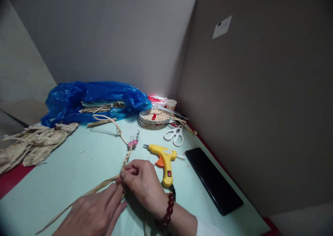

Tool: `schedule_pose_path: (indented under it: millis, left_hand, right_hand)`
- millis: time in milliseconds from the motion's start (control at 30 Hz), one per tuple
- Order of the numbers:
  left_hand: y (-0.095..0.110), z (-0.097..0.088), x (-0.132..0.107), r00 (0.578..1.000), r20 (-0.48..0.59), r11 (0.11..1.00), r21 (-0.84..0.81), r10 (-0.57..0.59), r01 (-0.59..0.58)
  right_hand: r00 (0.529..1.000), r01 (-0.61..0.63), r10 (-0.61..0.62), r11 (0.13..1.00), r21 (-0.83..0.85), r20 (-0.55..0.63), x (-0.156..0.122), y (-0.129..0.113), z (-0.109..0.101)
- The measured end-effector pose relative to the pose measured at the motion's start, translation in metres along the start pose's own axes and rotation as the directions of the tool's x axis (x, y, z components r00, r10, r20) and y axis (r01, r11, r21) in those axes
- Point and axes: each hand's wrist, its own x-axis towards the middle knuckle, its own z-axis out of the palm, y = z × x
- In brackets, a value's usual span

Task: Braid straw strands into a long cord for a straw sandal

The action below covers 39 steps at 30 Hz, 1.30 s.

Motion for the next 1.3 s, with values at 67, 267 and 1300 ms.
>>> schedule_pose_path:
  millis: [67, 267, 1300]
  left_hand:
    - [-0.002, -0.011, 0.003, 0.999, -0.014, 0.999, 0.011, 0.045, -0.045]
    - [-0.02, -0.039, 0.037, 0.926, 0.118, 0.777, -0.511, -0.359, 0.367]
    - [-0.027, -0.02, 0.039, 0.798, 0.524, 0.24, -0.768, -0.297, 0.594]
  right_hand:
    - [1.0, -0.005, 0.005, 1.0, 0.022, 0.004, -0.001, -0.002, 0.0]
    - [1.0, 0.001, -0.001, 1.0, 0.024, 0.002, -0.007, -0.01, -0.001]
    - [0.76, 0.576, -0.409, 0.061, -0.815, 0.506, -0.029, 0.012, 0.023]
